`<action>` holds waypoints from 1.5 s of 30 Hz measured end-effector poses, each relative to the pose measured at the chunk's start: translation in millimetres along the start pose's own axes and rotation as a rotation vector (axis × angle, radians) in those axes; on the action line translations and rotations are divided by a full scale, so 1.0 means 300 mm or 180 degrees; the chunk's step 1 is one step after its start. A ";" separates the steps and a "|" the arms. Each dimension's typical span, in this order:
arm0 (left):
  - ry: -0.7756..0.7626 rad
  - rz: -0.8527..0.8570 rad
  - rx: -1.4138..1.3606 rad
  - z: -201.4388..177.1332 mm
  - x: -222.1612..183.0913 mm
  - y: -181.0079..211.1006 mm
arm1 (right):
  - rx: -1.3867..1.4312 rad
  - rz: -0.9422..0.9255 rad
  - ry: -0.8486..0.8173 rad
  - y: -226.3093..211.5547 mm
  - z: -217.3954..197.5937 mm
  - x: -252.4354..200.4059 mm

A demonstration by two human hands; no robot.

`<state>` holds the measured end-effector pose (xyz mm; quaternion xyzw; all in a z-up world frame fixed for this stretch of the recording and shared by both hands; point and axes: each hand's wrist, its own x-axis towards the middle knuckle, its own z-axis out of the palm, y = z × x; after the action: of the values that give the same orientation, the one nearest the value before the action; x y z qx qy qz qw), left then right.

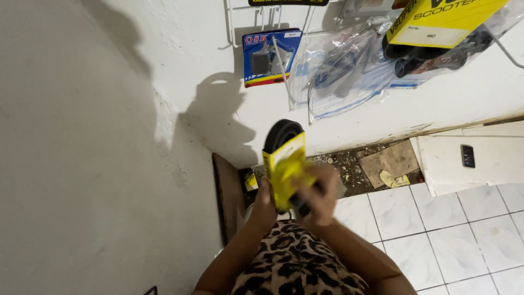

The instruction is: Cleaning the packaging of a motorcycle scooter belt with a yellow cloth.

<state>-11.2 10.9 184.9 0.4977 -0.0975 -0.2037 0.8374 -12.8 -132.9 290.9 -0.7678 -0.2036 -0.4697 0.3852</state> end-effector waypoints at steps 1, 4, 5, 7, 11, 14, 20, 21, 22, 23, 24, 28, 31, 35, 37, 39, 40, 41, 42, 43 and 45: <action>0.0026 0.0121 0.0225 0.021 0.005 0.057 | 0.0375 0.0301 0.0039 -0.090 0.028 -0.006; 0.0046 0.0413 0.0782 0.064 0.023 0.155 | 0.1032 0.1021 -0.0154 -0.025 0.056 -0.167; 0.0068 0.0588 0.1097 0.078 0.025 0.172 | 0.1328 0.1442 -0.0414 0.049 0.052 -0.250; 0.0445 -0.0170 -0.0151 0.012 0.000 -0.002 | 0.0640 0.1064 -0.0184 0.120 0.003 -0.118; 0.1026 -0.1075 -0.1481 -0.032 0.009 -0.053 | 0.0221 0.0442 -0.0063 0.119 0.003 -0.098; -0.0011 -0.0956 -0.3108 -0.116 0.030 -0.140 | 0.0667 0.1745 -0.1155 -0.129 -0.024 -0.176; 0.1370 -0.1262 -0.1827 0.060 0.008 0.075 | 0.0031 0.0700 -0.0013 0.135 -0.031 -0.158; 0.1398 -0.1291 -0.1855 0.065 0.020 0.092 | 0.0027 0.0730 -0.0052 0.118 -0.032 -0.102; 0.1230 -0.1199 -0.1719 0.071 0.010 0.101 | 0.0077 0.0781 0.0034 0.090 -0.035 -0.058; 0.1062 -0.1108 -0.1584 0.077 0.000 0.112 | 0.0124 0.0833 0.0120 0.063 -0.036 -0.013; 0.1099 -0.1100 -0.1600 0.056 -0.015 0.076 | 0.0151 0.0842 0.0090 -0.001 -0.027 -0.012; 0.0648 0.0201 -0.0175 0.092 -0.023 0.136 | 0.0212 0.0618 -0.0397 -0.134 -0.007 -0.084; 0.0451 0.0001 -0.0981 0.095 -0.005 0.140 | 0.0295 0.0434 -0.0287 0.036 -0.025 -0.167; 0.0527 0.0230 -0.0543 0.167 -0.008 0.210 | 0.0103 0.0693 -0.0023 0.062 -0.051 -0.040; 0.0265 -0.0173 -0.1720 0.036 -0.024 0.011 | 0.0669 0.0985 0.0148 -0.136 -0.007 0.012; -0.0021 -0.0581 -0.2908 0.009 -0.030 -0.030 | 0.1227 0.1280 0.0301 -0.223 0.001 -0.006; 0.0294 -0.0486 -0.2875 0.051 -0.020 0.024 | 0.0933 0.0882 -0.0152 -0.204 -0.011 -0.048; 0.0608 -0.0391 -0.2838 0.092 -0.009 0.077 | 0.0634 0.0485 -0.0601 -0.184 -0.024 -0.092; 0.0626 -0.0402 -0.2860 0.079 -0.012 0.042 | 0.0631 0.0501 -0.0626 -0.133 -0.044 -0.111; 0.0743 -0.0144 -0.2584 0.066 -0.015 0.007 | 0.0531 0.0648 -0.0560 -0.083 -0.064 -0.131; 0.0849 0.0127 -0.2304 0.066 -0.007 0.007 | 0.0434 0.0775 -0.0494 0.012 -0.079 -0.147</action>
<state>-19.9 -2.9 196.3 0.1901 0.0808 -0.1421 0.9681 -44.7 -151.5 257.0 -0.7929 -0.1695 -0.3439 0.4737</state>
